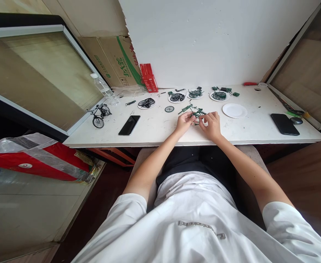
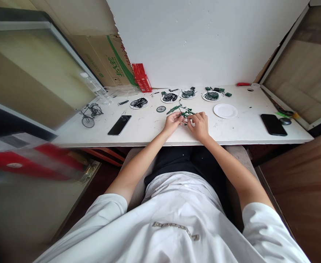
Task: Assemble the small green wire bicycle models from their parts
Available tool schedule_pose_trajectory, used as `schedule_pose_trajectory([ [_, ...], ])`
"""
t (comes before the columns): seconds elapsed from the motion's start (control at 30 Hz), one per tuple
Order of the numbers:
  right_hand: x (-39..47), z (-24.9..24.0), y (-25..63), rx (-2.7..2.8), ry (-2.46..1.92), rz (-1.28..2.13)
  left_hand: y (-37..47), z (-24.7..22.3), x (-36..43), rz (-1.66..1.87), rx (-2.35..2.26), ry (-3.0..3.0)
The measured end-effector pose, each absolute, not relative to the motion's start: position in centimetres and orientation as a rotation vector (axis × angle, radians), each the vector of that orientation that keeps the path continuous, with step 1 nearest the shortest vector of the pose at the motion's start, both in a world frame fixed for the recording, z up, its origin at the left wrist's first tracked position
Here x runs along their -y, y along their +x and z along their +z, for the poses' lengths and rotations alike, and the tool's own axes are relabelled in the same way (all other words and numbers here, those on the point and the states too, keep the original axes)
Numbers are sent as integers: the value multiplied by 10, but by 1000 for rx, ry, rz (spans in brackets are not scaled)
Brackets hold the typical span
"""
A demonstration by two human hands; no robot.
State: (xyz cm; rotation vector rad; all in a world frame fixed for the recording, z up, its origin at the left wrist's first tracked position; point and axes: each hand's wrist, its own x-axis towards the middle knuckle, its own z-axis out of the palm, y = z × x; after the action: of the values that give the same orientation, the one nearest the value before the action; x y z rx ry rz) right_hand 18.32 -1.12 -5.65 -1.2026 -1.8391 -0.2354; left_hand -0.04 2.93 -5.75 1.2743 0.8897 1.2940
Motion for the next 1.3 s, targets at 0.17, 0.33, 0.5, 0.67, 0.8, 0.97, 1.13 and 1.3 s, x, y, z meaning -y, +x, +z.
schedule_pose_trajectory([
  [0.17,11,-56,183,1852,-1190,-233,0,-55,-27,1303,-886,1266],
  [0.33,11,-56,184,1865,-1205,-207,0,-51,-22,1285,-907,1285],
  [0.5,8,-59,185,1872,-1214,-196,1,-50,-20,1272,-897,1274],
  [0.67,5,-61,186,1902,-1211,-172,1,-54,-24,1309,-850,1244],
  [0.8,6,-59,185,1931,-1195,-150,2,-57,-27,1360,-829,1235],
  [0.97,9,-56,185,1925,-1124,-116,1,-56,-26,1354,-799,1212],
  [1.13,9,-53,187,1882,-1047,10,0,-50,-22,1352,-801,1204],
  [1.3,9,-52,190,1783,-1064,158,1,-45,-18,1336,-837,1190],
])
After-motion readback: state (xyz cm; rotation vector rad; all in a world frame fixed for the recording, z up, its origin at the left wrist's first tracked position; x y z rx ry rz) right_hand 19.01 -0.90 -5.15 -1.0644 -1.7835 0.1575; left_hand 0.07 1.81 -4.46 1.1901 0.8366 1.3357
